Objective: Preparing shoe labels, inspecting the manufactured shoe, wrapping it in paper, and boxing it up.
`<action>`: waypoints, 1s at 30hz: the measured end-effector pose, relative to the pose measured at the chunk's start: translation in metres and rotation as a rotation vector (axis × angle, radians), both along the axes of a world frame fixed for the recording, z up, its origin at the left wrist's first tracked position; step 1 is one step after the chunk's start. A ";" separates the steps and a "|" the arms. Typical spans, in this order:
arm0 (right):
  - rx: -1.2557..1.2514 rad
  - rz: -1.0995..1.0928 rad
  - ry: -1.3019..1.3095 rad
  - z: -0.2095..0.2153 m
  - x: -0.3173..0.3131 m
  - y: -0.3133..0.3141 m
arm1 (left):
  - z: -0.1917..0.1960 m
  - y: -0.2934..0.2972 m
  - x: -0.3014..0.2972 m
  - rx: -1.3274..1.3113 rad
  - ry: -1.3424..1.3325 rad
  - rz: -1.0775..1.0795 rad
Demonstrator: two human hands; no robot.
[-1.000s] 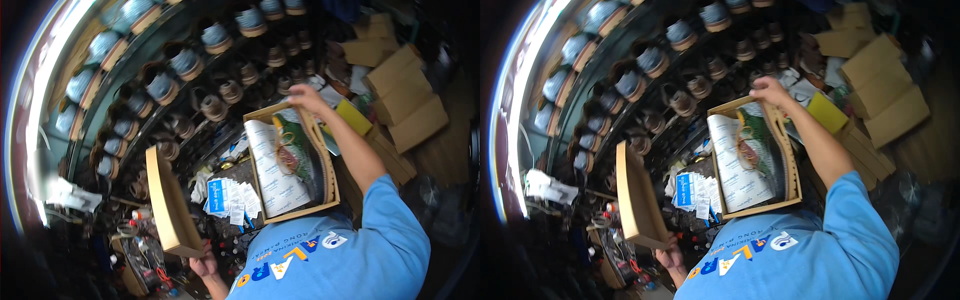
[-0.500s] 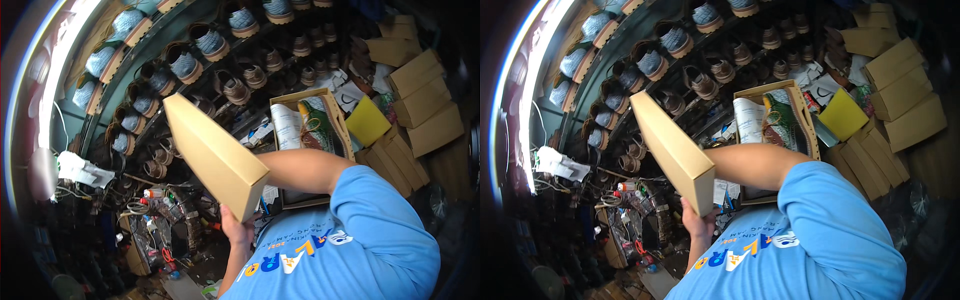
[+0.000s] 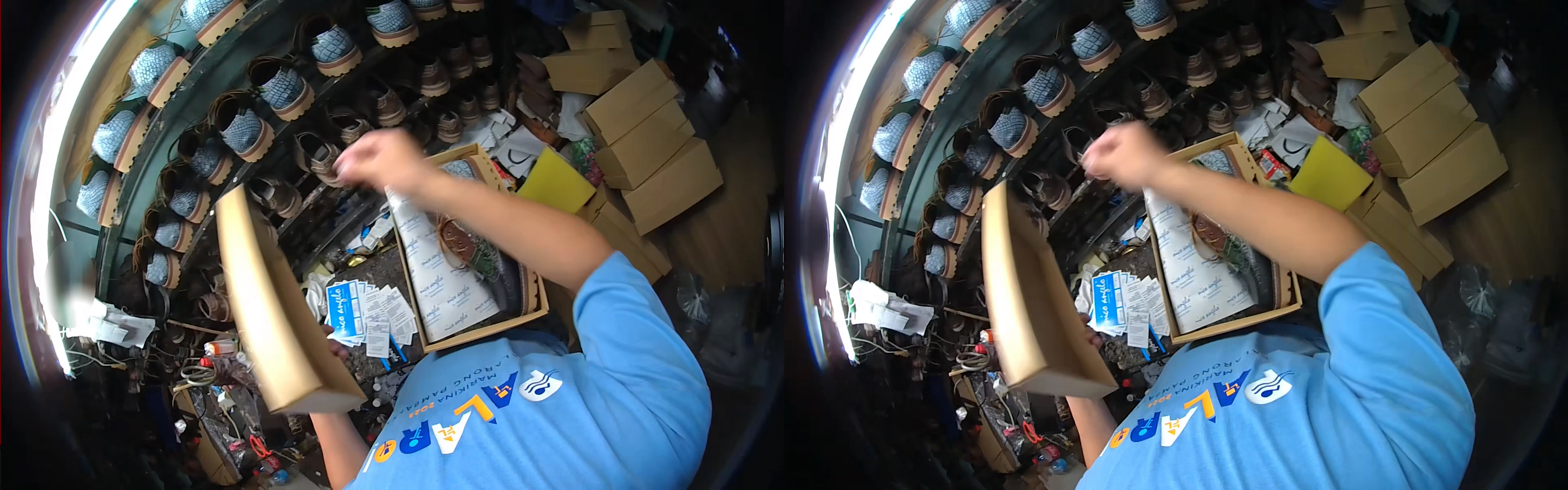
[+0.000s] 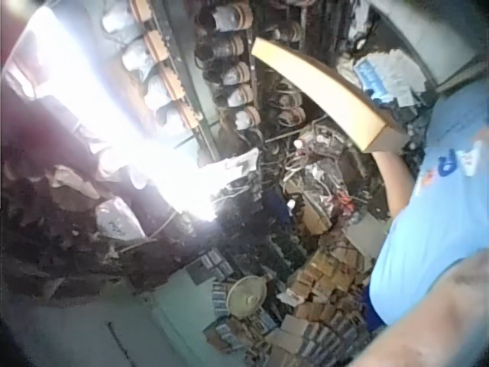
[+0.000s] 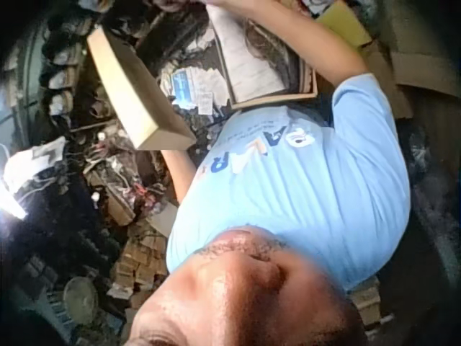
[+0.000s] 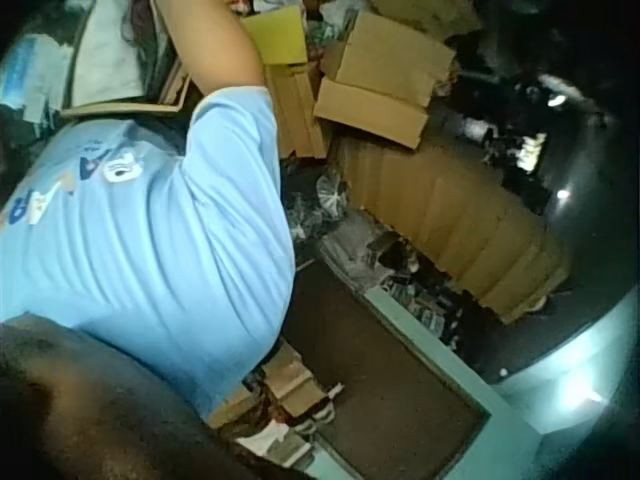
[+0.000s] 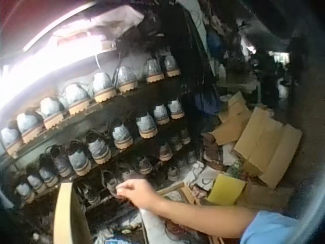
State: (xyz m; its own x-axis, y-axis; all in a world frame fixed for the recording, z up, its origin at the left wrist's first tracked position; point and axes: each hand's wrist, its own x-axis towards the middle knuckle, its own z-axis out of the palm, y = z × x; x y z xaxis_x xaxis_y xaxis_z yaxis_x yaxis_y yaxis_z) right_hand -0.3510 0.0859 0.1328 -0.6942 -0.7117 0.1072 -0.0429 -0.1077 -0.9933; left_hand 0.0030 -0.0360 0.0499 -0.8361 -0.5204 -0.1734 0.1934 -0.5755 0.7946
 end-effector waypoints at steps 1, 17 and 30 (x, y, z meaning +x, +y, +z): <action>-0.135 -0.141 -0.014 -0.005 -0.031 0.026 | 0.006 0.014 -0.019 -0.028 -0.081 0.013; 0.330 -0.128 -0.480 -0.094 -0.034 0.184 | 0.022 0.083 -0.194 -0.582 -0.452 -0.398; -0.260 -0.278 -0.398 -0.127 0.056 0.209 | -0.032 0.102 -0.153 -0.456 -0.304 -0.316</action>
State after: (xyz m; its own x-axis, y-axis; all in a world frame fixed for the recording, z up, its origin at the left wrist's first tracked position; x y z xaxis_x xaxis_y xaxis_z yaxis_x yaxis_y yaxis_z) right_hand -0.2947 0.2952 0.0053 -0.8750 -0.4810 -0.0539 0.2686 -0.3900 -0.8808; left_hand -0.1497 0.0662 0.0179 -0.9100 -0.3337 -0.2462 -0.2034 -0.1584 0.9662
